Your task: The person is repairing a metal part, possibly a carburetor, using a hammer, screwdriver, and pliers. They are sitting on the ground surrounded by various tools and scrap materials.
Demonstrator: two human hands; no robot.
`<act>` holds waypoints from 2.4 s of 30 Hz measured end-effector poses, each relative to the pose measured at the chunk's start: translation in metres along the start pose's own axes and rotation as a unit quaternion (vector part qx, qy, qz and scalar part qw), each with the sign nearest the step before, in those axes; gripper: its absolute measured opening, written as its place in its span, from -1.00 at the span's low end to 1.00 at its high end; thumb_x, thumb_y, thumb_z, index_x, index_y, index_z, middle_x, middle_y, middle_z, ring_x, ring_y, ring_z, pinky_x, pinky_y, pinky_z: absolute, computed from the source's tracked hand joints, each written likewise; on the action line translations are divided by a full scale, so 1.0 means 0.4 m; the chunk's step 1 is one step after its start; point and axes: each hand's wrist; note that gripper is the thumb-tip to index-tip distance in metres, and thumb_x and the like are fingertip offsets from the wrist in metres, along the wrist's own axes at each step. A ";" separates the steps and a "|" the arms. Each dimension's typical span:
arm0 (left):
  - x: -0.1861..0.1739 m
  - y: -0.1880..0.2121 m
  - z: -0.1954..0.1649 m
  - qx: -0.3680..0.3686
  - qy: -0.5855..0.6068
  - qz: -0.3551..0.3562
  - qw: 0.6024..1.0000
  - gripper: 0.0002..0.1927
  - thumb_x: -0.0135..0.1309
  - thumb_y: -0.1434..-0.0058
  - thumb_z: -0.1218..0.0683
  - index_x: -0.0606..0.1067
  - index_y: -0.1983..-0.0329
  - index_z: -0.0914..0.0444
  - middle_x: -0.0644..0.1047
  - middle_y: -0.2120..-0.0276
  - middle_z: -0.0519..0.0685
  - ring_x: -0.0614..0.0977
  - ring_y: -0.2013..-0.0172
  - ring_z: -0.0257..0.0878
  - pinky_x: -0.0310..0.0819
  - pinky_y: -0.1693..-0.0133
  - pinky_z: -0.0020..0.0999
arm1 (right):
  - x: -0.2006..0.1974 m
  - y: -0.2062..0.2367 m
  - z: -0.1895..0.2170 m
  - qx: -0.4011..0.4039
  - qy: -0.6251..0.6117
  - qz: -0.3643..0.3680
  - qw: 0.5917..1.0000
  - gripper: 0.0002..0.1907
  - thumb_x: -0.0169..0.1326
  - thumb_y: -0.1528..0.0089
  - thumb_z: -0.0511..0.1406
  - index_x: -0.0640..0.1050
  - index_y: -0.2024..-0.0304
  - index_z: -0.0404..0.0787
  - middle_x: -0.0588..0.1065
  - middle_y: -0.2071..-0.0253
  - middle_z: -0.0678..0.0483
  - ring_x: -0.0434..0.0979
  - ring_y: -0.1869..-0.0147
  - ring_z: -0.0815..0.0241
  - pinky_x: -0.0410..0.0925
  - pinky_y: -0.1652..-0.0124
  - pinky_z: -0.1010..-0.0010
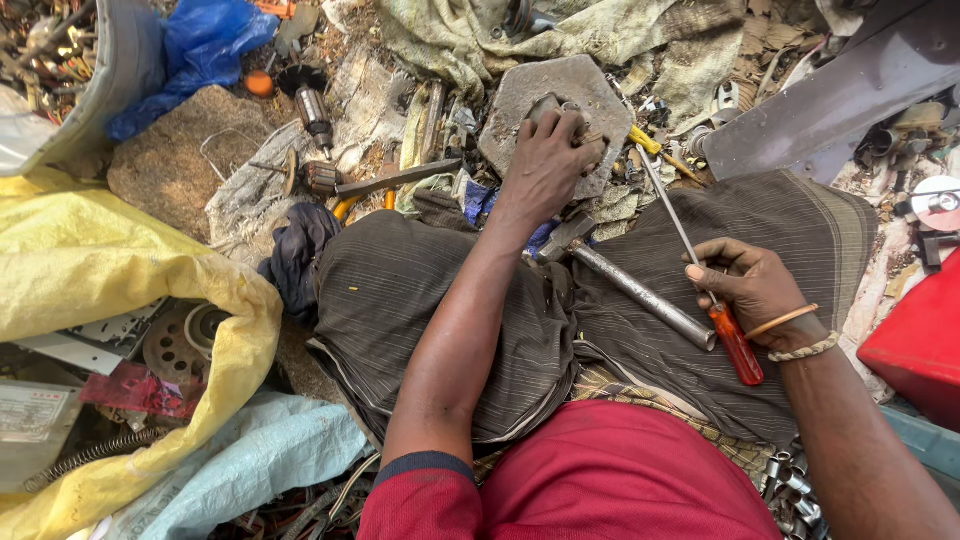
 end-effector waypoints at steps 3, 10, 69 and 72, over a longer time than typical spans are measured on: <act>0.003 0.004 0.002 -0.024 0.015 -0.009 1.000 -0.81 0.02 -0.34 0.19 0.62 0.19 0.06 0.52 0.02 -0.03 0.46 -0.06 -0.15 0.40 -0.05 -0.11 | 0.004 0.000 0.005 0.003 -0.005 0.006 1.000 -0.73 0.28 -0.16 -0.35 0.60 0.10 -0.26 0.51 0.32 0.15 0.48 0.43 0.38 0.37 0.45 0.58; 0.005 0.002 -0.007 -0.014 0.023 -0.055 0.998 -0.79 0.06 -0.34 0.17 0.66 0.27 0.00 0.51 0.03 -0.10 0.45 -0.06 -0.18 0.37 -0.11 -0.03 | 0.011 -0.004 0.003 0.002 -0.003 -0.002 1.000 -0.75 0.27 -0.18 -0.34 0.60 0.10 -0.28 0.50 0.37 0.13 0.47 0.44 0.36 0.36 0.46 0.57; -0.696 0.617 0.095 -0.410 -0.271 -0.278 0.825 -0.75 0.33 -0.42 0.22 0.62 -0.13 0.31 0.64 -0.06 0.07 0.57 -0.08 -0.09 0.51 -0.05 -0.17 | 0.048 -0.401 0.178 -0.321 0.433 -0.324 0.777 -0.64 0.37 -0.29 -0.26 0.57 -0.01 -0.34 0.56 0.01 -0.21 0.60 0.04 -0.06 0.49 0.07 0.15; -0.554 0.402 0.113 -0.334 -0.035 -0.199 0.921 -0.72 0.31 -0.35 0.10 0.58 -0.07 0.24 0.52 -0.12 0.06 0.46 -0.23 -0.08 0.40 -0.30 -0.13 | 0.198 -0.366 0.137 -0.114 0.331 -0.082 0.933 -0.34 0.29 -0.21 -0.04 0.48 -0.23 -0.23 0.51 -0.21 -0.14 0.51 -0.27 0.00 0.41 -0.22 0.16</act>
Point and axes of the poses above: each hand's wrist, its own y-axis away from the middle knuckle, its own x-axis out of the palm, z = x × y
